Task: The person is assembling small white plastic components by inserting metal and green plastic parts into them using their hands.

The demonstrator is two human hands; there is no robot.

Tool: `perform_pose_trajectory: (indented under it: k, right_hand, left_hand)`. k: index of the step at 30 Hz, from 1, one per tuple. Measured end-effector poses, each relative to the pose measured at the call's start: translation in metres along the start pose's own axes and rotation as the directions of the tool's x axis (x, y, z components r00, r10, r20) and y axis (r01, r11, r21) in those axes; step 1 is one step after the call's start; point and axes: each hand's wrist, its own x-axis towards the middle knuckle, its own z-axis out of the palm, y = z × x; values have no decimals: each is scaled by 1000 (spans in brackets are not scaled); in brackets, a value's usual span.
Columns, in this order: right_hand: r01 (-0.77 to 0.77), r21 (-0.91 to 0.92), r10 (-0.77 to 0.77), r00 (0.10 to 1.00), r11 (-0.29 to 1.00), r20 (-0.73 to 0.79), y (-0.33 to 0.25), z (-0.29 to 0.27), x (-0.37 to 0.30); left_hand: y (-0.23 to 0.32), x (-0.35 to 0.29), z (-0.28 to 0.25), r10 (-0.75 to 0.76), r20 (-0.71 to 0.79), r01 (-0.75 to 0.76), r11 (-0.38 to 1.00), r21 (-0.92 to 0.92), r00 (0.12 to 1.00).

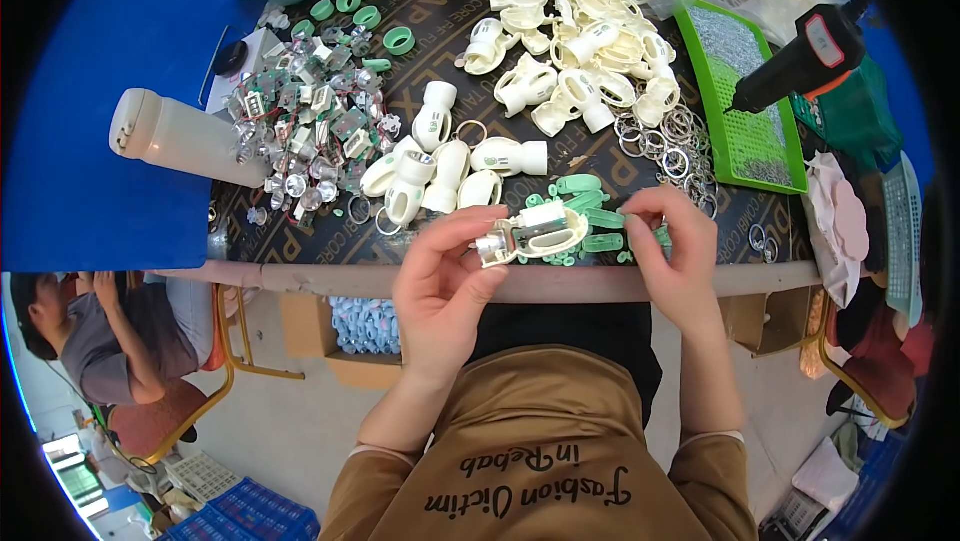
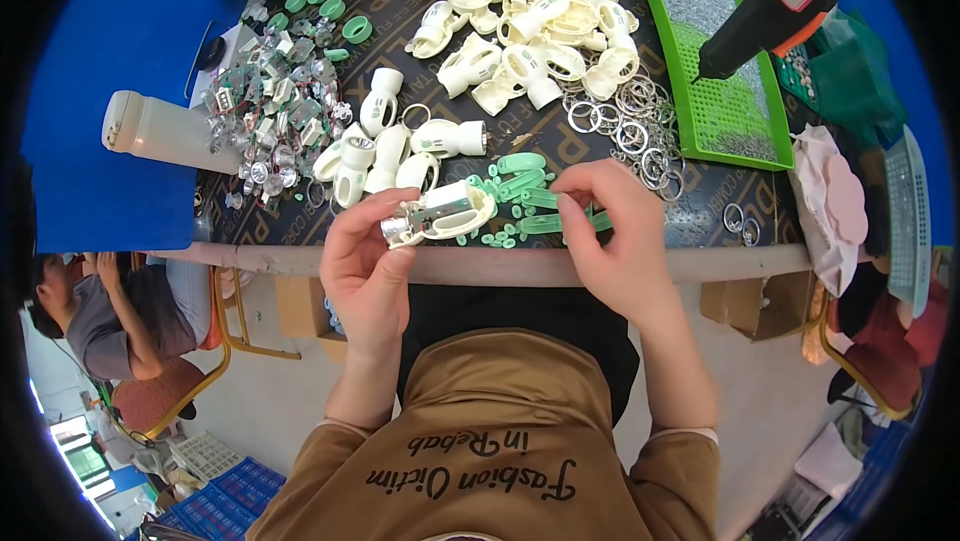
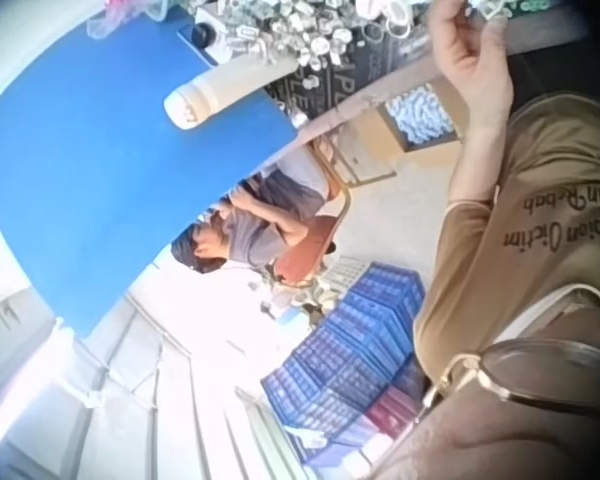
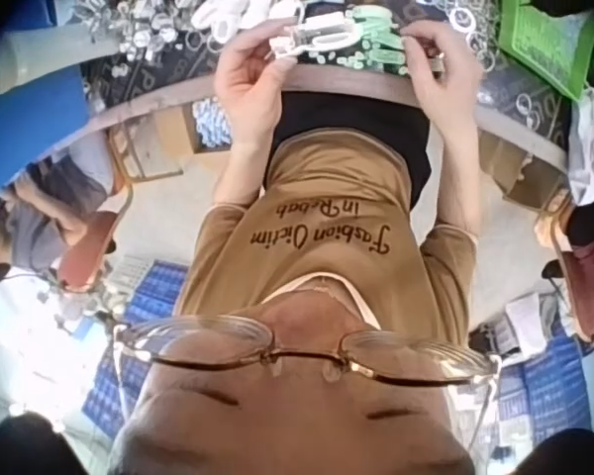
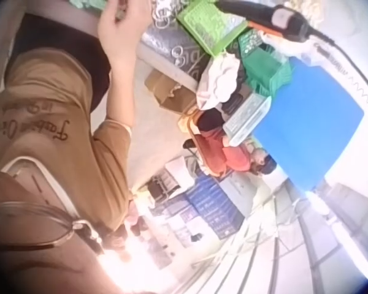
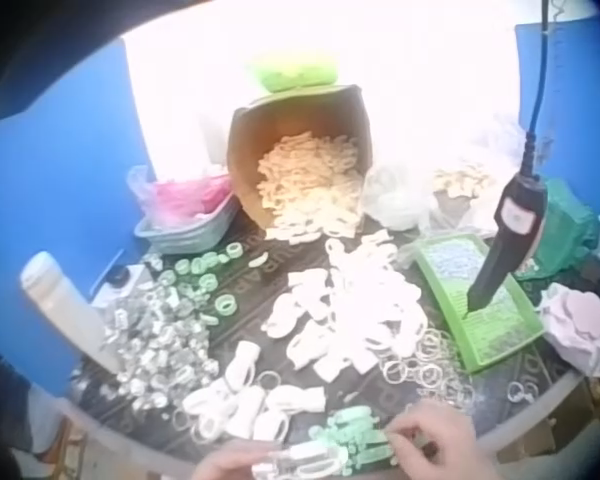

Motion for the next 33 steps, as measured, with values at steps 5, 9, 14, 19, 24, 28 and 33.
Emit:
perform_pose_trajectory:
  k: [5,9,14,19,24,28,33]
  right_hand:
    - [-135,679,140,989,722,47,-7,1,-8]
    - [-80,755,68,997,650,47,-22,4,-7]
    - [-4,248,9,1000,969,-19,-44,-1,-1]
    - [233,106,-221,968,967,-116,-45,10,3]
    - [298,70,-288,950,952,-117,-46,12,11]
    - [396,-145,-411,906,907,-101,-47,14,12]
    - [512,-409,-589,804,755,-80,-40,16,11]
  left_hand:
    - [3,2,8,70,29,-73,991,112,997]
    - [8,3,15,128,29,-130,946,296,991]
    - [6,2,19,206,31,-196,858,475,978]
    - [5,3,22,326,84,-317,775,547,942]
    - [10,5,21,353,108,-349,743,571,929]
    - [11,5,20,365,139,-371,708,601,921]
    - [12,5,19,332,105,-328,743,584,937]
